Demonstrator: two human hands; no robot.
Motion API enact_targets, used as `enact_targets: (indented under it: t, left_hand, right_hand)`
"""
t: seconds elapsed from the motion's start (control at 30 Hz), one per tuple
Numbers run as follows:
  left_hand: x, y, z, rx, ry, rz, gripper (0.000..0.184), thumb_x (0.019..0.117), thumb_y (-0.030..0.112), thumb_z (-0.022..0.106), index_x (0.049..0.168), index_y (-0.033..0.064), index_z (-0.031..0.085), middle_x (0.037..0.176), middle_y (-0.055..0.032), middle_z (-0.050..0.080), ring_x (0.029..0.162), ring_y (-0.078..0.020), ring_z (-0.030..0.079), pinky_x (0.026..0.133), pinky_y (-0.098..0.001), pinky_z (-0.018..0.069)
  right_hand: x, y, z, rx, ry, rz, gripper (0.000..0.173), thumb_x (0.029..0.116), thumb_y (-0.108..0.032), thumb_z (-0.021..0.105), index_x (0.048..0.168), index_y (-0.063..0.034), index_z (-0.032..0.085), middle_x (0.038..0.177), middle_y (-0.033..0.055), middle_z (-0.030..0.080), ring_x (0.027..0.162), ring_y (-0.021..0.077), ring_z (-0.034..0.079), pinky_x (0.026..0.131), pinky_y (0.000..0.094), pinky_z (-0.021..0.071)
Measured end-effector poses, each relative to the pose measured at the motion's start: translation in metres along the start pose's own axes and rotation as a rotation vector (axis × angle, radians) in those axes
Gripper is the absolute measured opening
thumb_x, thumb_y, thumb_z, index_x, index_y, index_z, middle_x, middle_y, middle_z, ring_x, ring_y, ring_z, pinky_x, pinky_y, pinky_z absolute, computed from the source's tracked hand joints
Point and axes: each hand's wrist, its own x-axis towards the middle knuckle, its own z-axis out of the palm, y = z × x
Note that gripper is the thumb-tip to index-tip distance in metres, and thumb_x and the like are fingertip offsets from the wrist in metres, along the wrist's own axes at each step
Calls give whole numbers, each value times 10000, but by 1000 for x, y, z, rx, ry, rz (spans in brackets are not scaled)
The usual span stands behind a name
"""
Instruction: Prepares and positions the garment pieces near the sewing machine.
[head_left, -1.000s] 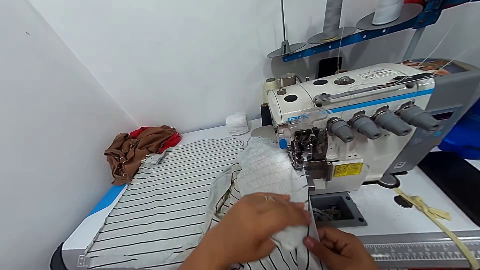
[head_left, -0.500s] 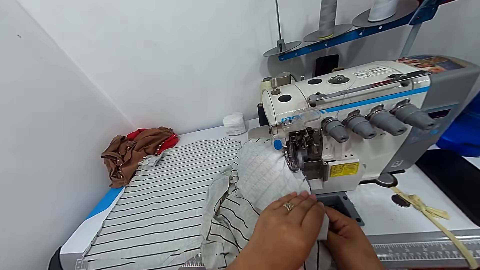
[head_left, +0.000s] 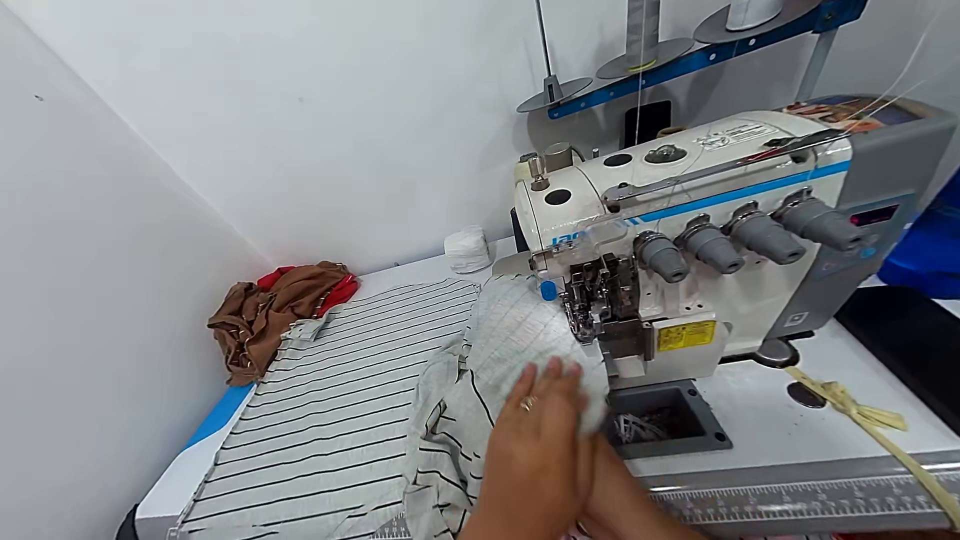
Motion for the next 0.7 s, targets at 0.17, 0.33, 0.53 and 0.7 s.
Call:
enact_targets:
  t: [0.17,0.33,0.53,0.7]
  left_hand:
    - [37,-63,-9,-93,-240,-191,219,1052,172,539,1098,-14,643,1120,-109,756,905,-197,751,728,-389,604]
    - [31,-77,-21,-445,-208,41,245,1073,213,517,1108,20,664,1142,-45,767,1100,-79,711,988,-293,565]
    - [4,-18,-20,-248,-172,407,163,1046,123,550,992,85,699,1035,-74,787,1066,-167,740,997,-306,555]
    - [-4,0,-13,-153,-122,409,152,1013,87,574,961,88,716,989,-72,794,1022,-159,752,980,-275,550]
  right_hand:
    - [6,13,-49,-529,194,-462,224,989,-206,606,858,-93,748,889,-48,722,846,-18,665,769,184,564]
    - [-30,-12,-57,-384,129,-189,32,923,-85,706,950,-93,721,805,-86,732,718,-2,691,672,207,594]
    - [-40,-8,-52,-259,79,-136,155,891,6,713,972,-121,676,830,-118,733,724,-24,681,689,192,581]
    - [-39,-7,-52,-261,70,-200,272,824,97,635,949,-142,663,804,-160,699,710,-64,644,663,157,554]
